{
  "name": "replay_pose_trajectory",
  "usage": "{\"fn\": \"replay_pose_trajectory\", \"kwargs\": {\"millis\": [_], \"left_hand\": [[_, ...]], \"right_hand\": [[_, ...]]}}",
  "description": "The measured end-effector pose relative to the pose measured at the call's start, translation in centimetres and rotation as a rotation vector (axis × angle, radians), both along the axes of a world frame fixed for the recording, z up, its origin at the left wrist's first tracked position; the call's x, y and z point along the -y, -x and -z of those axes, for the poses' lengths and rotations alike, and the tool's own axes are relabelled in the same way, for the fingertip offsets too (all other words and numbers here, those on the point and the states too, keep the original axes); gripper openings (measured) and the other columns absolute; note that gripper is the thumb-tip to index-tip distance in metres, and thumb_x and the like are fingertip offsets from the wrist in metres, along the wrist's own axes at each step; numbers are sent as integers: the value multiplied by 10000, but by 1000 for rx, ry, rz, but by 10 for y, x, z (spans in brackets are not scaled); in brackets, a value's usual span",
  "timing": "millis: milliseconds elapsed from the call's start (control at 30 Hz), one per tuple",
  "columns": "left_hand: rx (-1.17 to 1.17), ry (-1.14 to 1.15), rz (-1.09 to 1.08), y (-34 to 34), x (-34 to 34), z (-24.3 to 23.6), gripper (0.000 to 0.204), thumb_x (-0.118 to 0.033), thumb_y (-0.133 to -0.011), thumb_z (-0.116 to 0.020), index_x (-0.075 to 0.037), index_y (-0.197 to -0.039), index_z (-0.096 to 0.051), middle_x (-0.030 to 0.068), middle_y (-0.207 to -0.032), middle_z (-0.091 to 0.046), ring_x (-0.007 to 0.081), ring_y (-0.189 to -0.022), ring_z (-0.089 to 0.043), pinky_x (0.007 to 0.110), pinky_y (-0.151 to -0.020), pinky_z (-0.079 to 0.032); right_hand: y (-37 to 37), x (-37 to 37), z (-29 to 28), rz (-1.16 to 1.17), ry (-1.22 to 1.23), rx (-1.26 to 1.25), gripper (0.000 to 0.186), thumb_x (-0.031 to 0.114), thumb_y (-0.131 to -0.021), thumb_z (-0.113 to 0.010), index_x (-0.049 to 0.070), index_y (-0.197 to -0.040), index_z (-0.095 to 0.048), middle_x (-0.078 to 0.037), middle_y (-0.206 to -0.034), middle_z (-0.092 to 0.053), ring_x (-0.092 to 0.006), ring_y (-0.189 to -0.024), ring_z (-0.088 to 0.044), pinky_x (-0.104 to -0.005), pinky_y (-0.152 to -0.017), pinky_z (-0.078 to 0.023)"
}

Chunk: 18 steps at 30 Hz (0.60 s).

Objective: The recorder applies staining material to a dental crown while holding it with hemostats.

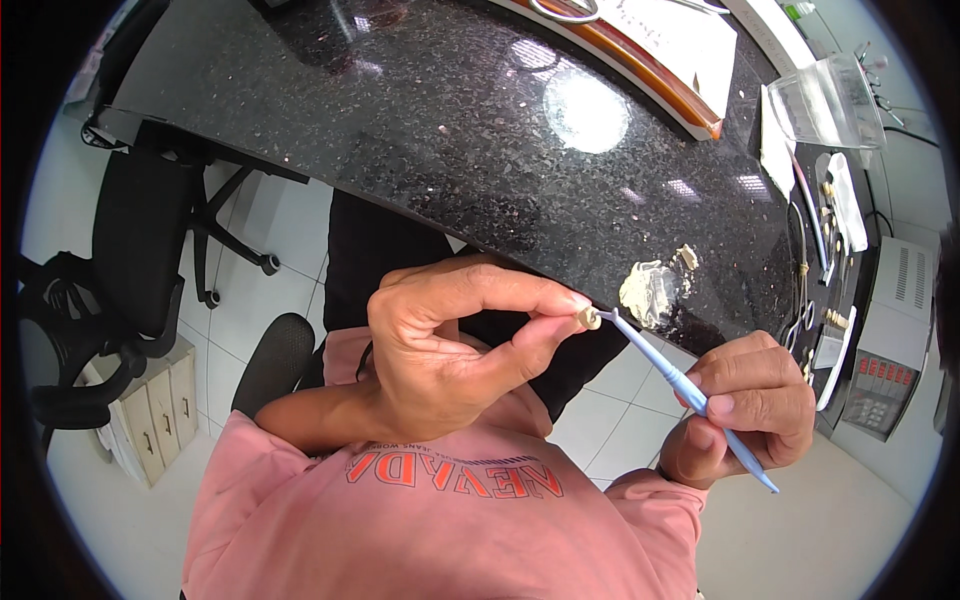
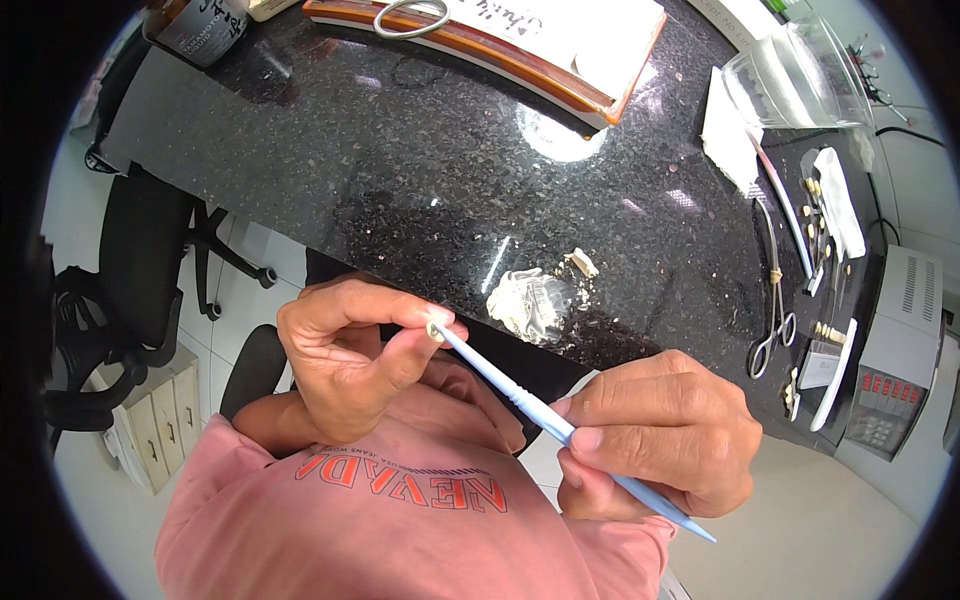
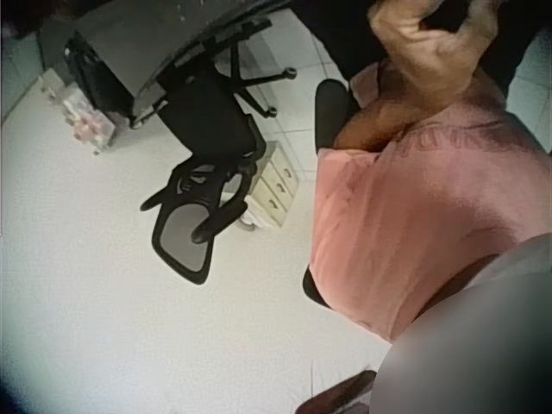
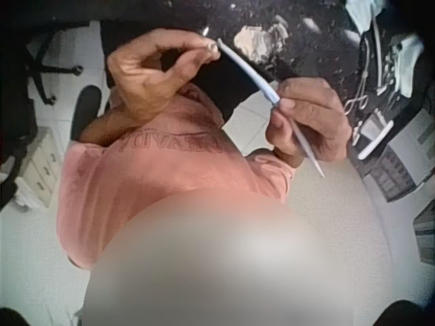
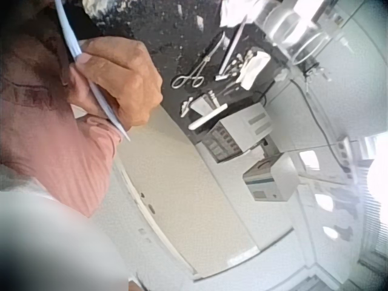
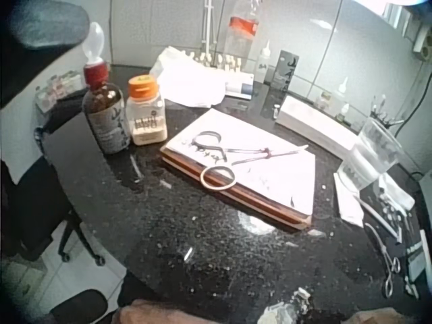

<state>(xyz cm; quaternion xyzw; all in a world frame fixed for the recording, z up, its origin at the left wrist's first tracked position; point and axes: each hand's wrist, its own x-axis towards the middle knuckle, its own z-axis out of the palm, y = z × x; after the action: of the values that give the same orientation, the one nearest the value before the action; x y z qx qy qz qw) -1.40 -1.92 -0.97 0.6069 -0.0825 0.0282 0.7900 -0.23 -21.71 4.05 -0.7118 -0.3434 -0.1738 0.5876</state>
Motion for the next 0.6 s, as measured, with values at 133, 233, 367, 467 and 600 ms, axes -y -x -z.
{"fn": "replay_pose_trajectory", "kwargs": {"millis": [133,233,367,467,600], "left_hand": [[16,0,10,-1,0,1,73,48,-773,-633,42,-844,-623,159,-801,-655,206,-747,-669,277,-682,-546],[-4,9,2,0,0,1,72,45,-772,-635,41,-843,-622,159,-799,-655,208,-743,-670,278,-683,-547],[-20,12,-3,0,0,0,68,49,-770,-633,39,-837,-623,154,-789,-656,205,-738,-670,274,-679,-547],[3,-16,3,-1,0,0,67,53,-767,-630,38,-832,-623,150,-780,-658,202,-733,-671,270,-674,-548],[8,-20,-2,-1,0,0,68,54,-762,-631,37,-828,-624,150,-778,-658,200,-731,-672,270,-673,-548]], "right_hand": [[1,3,-3,17,38,-13,210,-52,-607,-728,-32,-762,-589,-134,-681,-596,-192,-532,-607,-247,-455,-503],[3,3,-5,28,71,-39,213,-41,-611,-741,-20,-762,-593,-121,-682,-602,-192,-539,-608,-239,-466,-498],[4,4,-5,17,76,-52,209,-35,-617,-743,-15,-764,-597,-117,-675,-602,-193,-560,-610,-237,-469,-499],[3,6,-6,-5,80,-58,209,-34,-618,-745,-11,-766,-598,-115,-675,-603,-192,-570,-609,-237,-471,-499],[3,6,-7,-25,94,-62,215,-27,-623,-751,-9,-775,-600,-111,-682,-604,-189,-570,-606,-237,-472,-498]]}}
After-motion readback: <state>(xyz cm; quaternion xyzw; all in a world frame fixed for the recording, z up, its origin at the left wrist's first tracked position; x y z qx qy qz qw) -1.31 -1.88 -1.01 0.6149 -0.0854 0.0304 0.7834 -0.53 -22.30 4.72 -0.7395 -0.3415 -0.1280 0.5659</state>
